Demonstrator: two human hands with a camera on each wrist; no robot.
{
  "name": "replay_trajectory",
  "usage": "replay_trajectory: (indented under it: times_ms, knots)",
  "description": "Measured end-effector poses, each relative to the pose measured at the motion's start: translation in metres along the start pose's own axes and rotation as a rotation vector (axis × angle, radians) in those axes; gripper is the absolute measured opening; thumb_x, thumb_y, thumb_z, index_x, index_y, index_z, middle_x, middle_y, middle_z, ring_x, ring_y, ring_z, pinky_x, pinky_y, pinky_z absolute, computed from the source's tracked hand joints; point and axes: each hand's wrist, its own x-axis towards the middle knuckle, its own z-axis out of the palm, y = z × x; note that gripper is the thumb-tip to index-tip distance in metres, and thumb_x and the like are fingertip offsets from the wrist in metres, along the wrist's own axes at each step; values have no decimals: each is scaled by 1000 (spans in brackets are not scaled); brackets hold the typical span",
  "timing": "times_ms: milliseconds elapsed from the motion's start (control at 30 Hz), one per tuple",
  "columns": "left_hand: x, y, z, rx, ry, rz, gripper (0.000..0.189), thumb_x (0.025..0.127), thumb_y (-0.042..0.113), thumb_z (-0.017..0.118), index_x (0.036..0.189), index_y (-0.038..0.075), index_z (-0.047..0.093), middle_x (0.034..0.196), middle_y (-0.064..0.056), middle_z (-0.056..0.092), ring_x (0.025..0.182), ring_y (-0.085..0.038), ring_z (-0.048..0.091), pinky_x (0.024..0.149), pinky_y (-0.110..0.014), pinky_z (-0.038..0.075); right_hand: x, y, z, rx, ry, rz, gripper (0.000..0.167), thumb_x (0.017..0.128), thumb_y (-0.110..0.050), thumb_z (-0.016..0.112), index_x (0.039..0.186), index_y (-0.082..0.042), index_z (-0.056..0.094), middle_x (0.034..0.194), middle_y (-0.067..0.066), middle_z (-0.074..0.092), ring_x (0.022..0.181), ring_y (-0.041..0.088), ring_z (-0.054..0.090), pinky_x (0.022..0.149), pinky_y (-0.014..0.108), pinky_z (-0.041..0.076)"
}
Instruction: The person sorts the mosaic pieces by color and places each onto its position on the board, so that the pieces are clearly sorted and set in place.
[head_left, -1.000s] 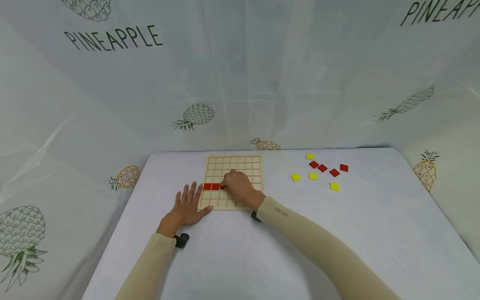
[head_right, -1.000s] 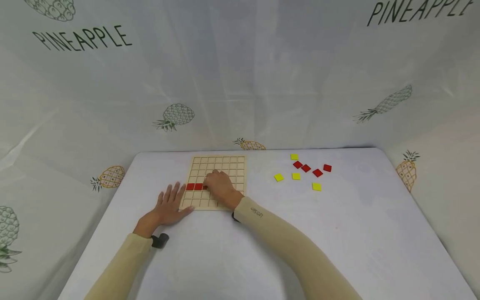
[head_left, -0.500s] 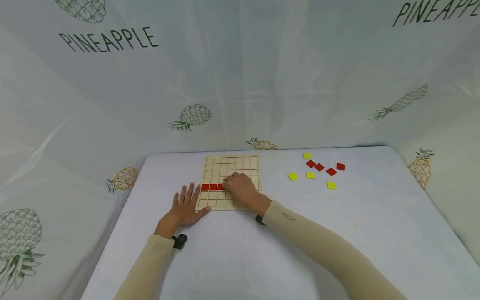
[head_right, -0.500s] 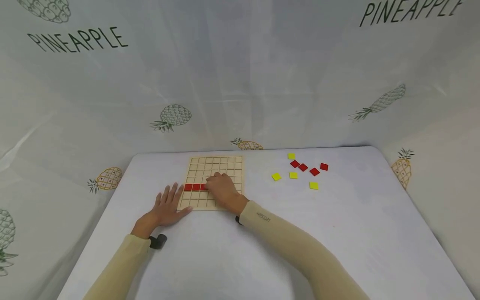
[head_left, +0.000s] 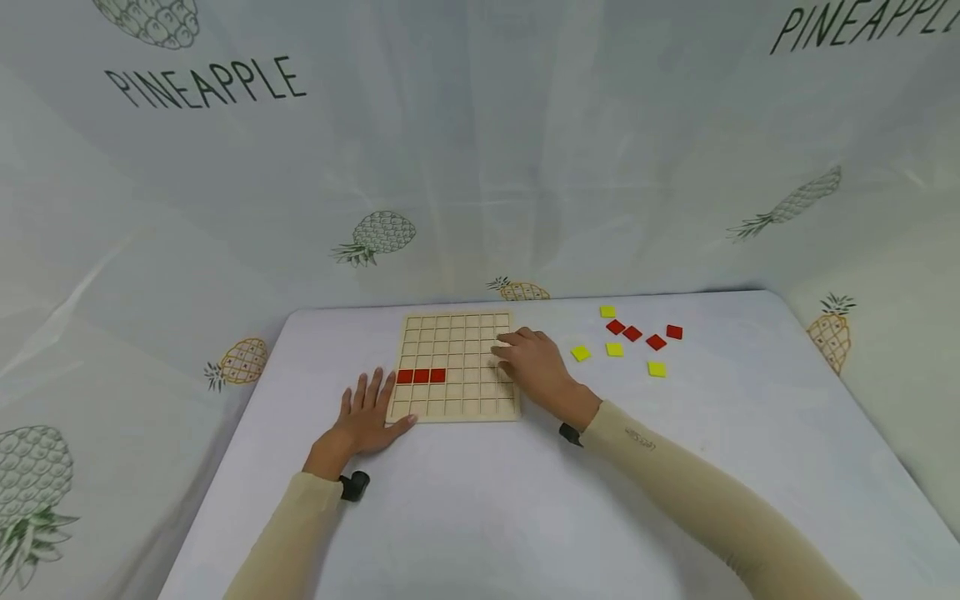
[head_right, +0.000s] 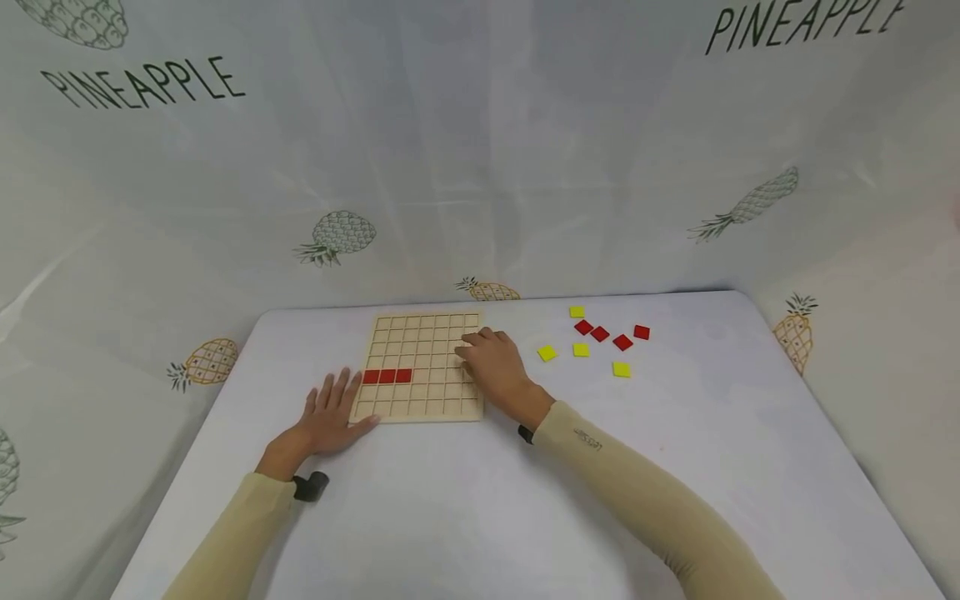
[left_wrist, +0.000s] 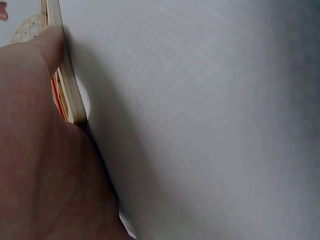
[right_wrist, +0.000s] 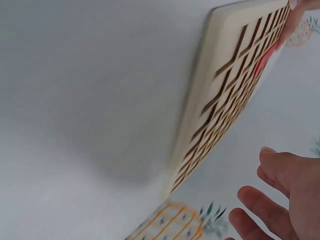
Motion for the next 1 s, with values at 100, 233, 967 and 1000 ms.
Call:
replay_trajectory:
  times_ms: [100, 233, 967, 1000]
  knots:
    - [3, -5, 5, -1, 16, 7, 102, 104, 64, 49, 169, 0, 4, 175, -28, -6, 160, -51, -12, 125, -68, -9, -10, 14, -7, -8, 8, 36, 31, 93, -15, 83, 124, -12, 80, 135, 8, 73, 122, 27, 66, 103, 46, 55]
    - [2, -8, 7, -8, 24, 8, 103, 103, 64, 50, 168, -1, 4, 175, -28, -6, 160, -51, -12, 124, -68, -10, -23, 33, -13, -16, 1, 87, 34, 92, -15, 84, 126, -12, 79, 137, 9, 72, 124, 29, 66, 104, 47, 55]
    - [2, -5, 7, 0, 24, 9, 101, 103, 63, 51, 169, 1, 5, 175, -27, -6, 160, -51, -11, 125, -68, -9, -90, 130, -35, -60, -39, 345, 42, 90, -8, 84, 130, 0, 74, 134, 23, 70, 121, 44, 63, 101, 59, 53]
    - [2, -5, 8, -2, 29, 12, 101, 103, 62, 51, 169, 0, 5, 175, -27, -5, 160, -51, -10, 125, -69, -9, -92, 133, -37, -68, -44, 356, 42, 91, -9, 84, 130, 0, 73, 134, 23, 70, 121, 44, 63, 101, 60, 53]
